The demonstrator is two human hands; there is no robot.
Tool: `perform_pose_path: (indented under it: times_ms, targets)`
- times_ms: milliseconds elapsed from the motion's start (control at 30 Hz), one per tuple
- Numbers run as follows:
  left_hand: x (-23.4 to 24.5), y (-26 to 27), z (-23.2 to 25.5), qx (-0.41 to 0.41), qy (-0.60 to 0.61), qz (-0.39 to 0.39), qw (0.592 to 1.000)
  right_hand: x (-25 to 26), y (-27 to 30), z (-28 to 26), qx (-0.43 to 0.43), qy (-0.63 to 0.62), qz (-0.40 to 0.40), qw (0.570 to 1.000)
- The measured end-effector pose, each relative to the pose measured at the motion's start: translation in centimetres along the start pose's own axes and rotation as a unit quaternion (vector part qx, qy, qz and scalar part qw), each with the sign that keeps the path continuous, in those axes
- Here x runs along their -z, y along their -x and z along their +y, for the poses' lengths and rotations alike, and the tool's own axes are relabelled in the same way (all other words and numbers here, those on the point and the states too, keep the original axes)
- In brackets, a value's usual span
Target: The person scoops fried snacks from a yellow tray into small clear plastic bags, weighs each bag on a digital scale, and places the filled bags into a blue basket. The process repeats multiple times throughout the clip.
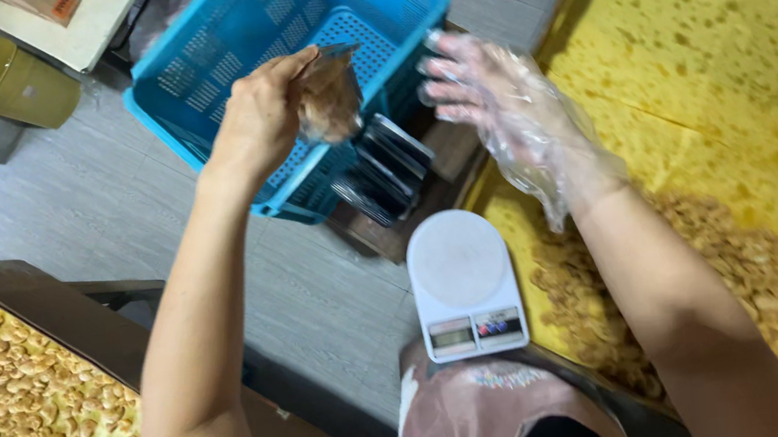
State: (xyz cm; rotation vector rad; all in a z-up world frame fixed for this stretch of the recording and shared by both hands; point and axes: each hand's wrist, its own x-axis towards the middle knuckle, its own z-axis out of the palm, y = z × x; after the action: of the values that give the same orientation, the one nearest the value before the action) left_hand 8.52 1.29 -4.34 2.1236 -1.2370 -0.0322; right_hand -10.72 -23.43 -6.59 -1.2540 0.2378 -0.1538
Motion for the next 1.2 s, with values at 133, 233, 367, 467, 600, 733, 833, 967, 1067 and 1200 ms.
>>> perform_pose_path:
  times_ms: [133, 233, 367, 467, 600, 733, 833, 967, 1067, 1200]
  targets:
    - [-5.7, -1.2, -11.3, 0.029, -0.038, 0.075, 0.996, 0.8, -2.3, 5.3, -0.117, -0.02, 0.029, 0.992]
    - [-12.3, -0.9, -19.7, 0.093, -0.036, 0.041, 0.994, 2.2, -2.0, 9.1, -0.185, -0.025, 0.086, 0.979]
    - [-22.8, -0.4, -27.8, 0.191, -0.036, -0.017, 0.981, 3.1, -3.1, 13.3, -0.221, -0.03, 0.109, 0.969]
    - [-29.8, 0.3, -30.4, 0.138, -0.062, -0.053, 0.987, 3.6, -4.2, 15.2, -0.236, -0.017, 0.11, 0.965]
    - [-34.5, 0.8, -29.1, 0.152, -0.001, -0.201, 0.968, 4.8, -4.5, 16.6, -0.25, -0.049, 0.089, 0.963]
    - [-32.6, -0.2, -26.0, 0.19, 0.069, -0.317, 0.927, 5.7, -3.9, 17.6, -0.263, -0.017, 0.108, 0.958]
    - [-28.5, -0.9, -25.0, 0.307, 0.165, -0.342, 0.873, 6.1, -3.8, 18.3, -0.257, -0.011, 0.113, 0.96]
    - [-24.5, -0.8, -25.9, 0.459, 0.276, -0.314, 0.784, 6.8, -3.6, 18.0, -0.258, -0.021, 0.096, 0.961]
    - [-23.2, 0.0, -26.6, 0.331, 0.243, -0.194, 0.891, 6.5, -3.4, 17.1, -0.266, -0.01, 0.124, 0.956]
    - [-21.5, 4.9, -23.4, 0.274, 0.27, 0.007, 0.923, 4.6, -3.3, 15.6, -0.267, -0.012, 0.158, 0.951]
